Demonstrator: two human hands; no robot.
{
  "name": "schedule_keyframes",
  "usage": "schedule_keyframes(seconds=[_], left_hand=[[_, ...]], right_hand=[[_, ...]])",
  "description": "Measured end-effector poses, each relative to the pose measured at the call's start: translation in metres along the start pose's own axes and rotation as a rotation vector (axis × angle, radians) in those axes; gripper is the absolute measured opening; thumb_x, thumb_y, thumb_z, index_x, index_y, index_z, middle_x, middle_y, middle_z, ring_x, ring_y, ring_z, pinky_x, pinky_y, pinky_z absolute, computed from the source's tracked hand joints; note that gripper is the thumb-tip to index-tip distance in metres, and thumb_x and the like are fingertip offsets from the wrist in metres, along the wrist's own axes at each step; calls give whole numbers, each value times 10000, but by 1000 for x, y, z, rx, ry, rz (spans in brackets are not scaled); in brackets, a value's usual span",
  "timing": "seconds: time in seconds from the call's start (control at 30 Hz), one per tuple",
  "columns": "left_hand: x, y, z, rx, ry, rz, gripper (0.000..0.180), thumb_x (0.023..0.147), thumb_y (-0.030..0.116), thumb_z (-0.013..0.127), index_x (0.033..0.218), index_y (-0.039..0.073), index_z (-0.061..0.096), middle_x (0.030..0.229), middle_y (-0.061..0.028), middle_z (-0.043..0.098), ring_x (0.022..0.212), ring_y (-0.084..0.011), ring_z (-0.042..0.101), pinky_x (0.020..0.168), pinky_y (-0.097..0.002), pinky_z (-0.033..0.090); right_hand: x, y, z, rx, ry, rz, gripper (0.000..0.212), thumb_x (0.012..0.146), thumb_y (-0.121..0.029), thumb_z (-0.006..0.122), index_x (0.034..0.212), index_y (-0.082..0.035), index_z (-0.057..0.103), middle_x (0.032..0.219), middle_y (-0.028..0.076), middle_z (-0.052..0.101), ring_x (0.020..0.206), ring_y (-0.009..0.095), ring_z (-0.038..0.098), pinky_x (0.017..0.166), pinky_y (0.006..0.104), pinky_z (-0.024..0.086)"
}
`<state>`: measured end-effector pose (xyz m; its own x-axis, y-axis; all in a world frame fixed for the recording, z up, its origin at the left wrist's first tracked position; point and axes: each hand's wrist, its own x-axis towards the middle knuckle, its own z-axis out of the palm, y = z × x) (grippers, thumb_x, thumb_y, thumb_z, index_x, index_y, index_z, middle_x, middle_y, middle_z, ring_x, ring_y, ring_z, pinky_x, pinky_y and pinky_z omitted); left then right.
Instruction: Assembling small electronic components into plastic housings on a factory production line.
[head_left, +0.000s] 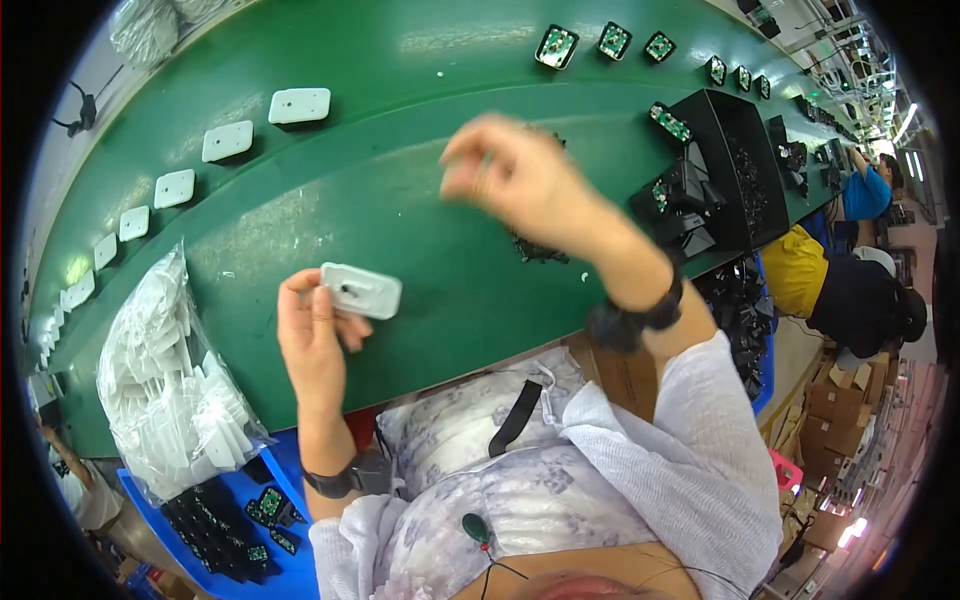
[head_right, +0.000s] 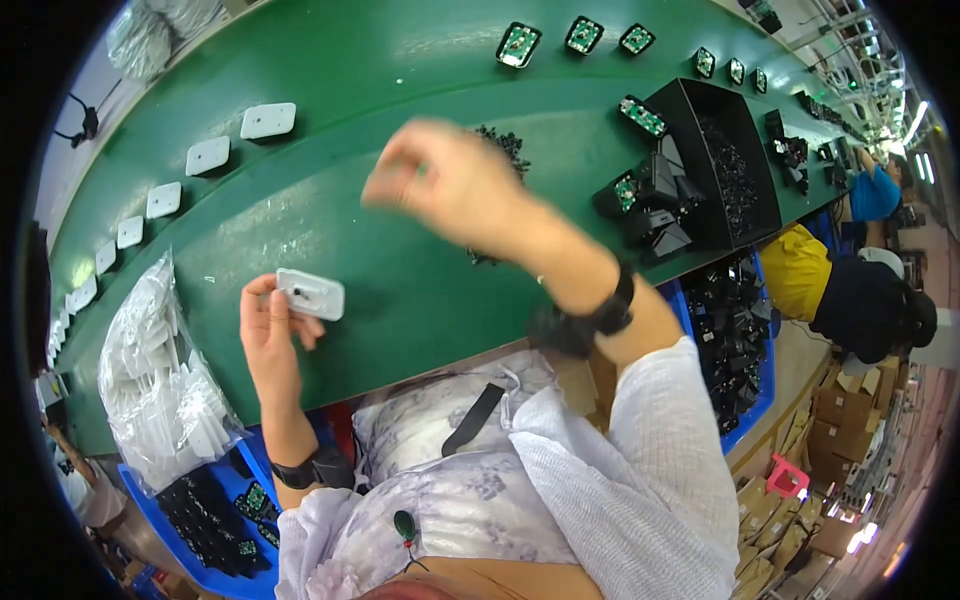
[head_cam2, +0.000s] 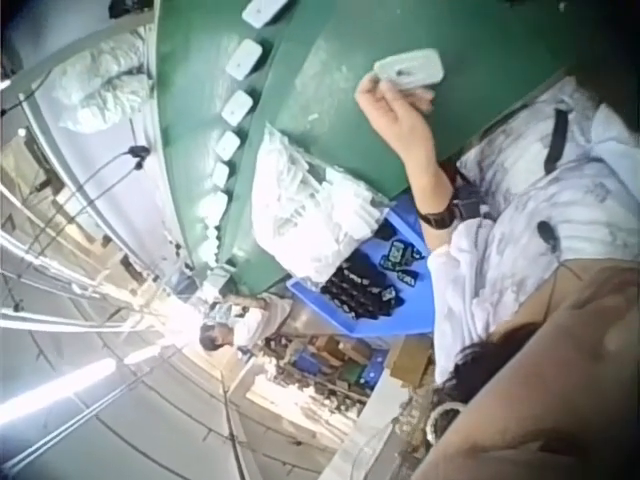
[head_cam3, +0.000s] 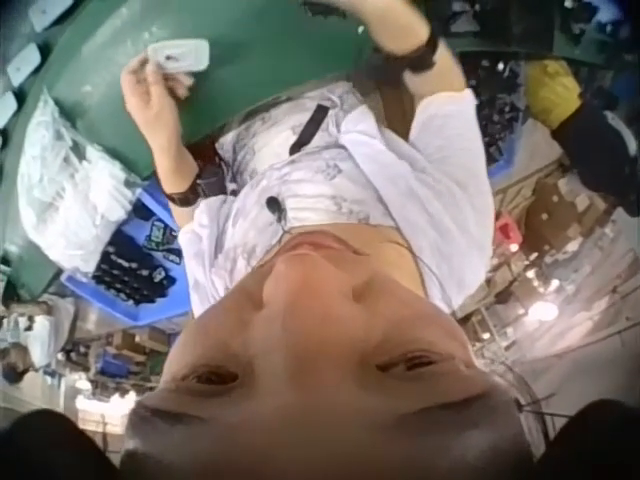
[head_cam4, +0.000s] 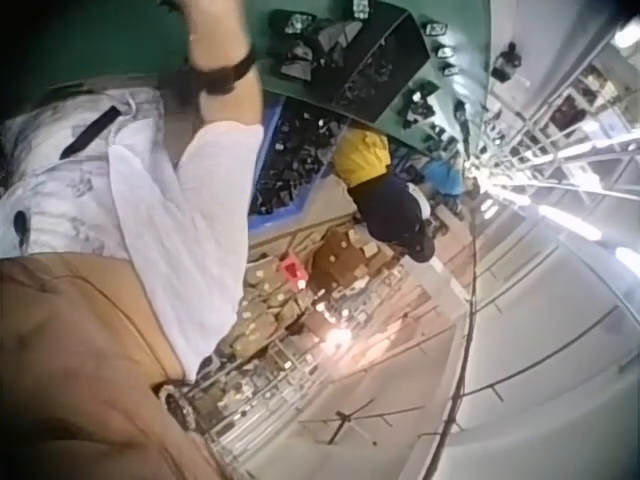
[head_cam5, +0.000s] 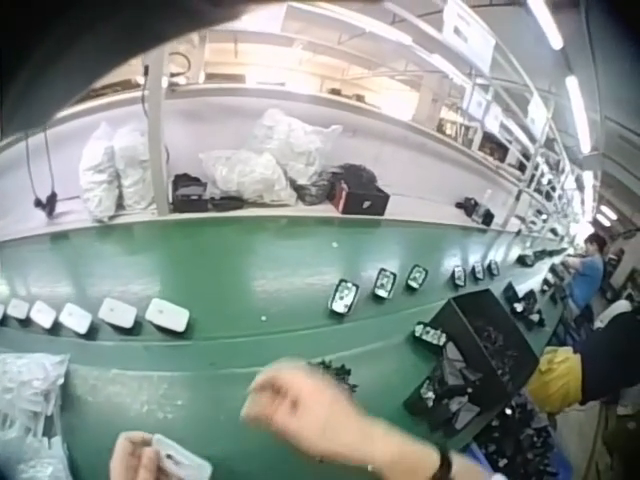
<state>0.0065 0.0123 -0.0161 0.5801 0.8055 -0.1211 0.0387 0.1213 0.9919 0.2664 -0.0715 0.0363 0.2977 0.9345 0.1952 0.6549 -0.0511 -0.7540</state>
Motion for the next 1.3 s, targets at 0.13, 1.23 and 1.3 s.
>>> schedule_keyframes(seconds=[0.13, 1.23, 1.3], left_hand=[[14, 1, -24, 558, 94, 35, 146, 976, 110, 445, 1031, 31, 555, 763, -87, 601, 659, -181, 599, 577, -286, 456], [-14, -15, -18, 683, 123, 533, 479, 791, -114, 443, 1205, 71, 599, 1274, -89, 582, 1219, -281, 514, 975, -369, 407], [-16, -19, -20, 699, 127, 527, 486, 788, -112, 437, 1204, 74, 604, 1263, -83, 591, 1214, -282, 521, 970, -374, 411]], right_hand=[[81, 91, -73, -776, 407, 194, 572, 857, -565, 560, 1224, -128, 525, 1151, 176, 550, 951, 334, 595, 809, 416, 493], [-1, -40, 76, -203, -331, -460, 435, 739, -17, 685, 1162, -60, 594, 1129, 111, 614, 1016, 288, 589, 859, 363, 497], [-1, -42, 80, -209, -358, -460, 437, 734, -22, 687, 1160, -61, 594, 1123, 104, 615, 1008, 284, 589, 849, 361, 500]])
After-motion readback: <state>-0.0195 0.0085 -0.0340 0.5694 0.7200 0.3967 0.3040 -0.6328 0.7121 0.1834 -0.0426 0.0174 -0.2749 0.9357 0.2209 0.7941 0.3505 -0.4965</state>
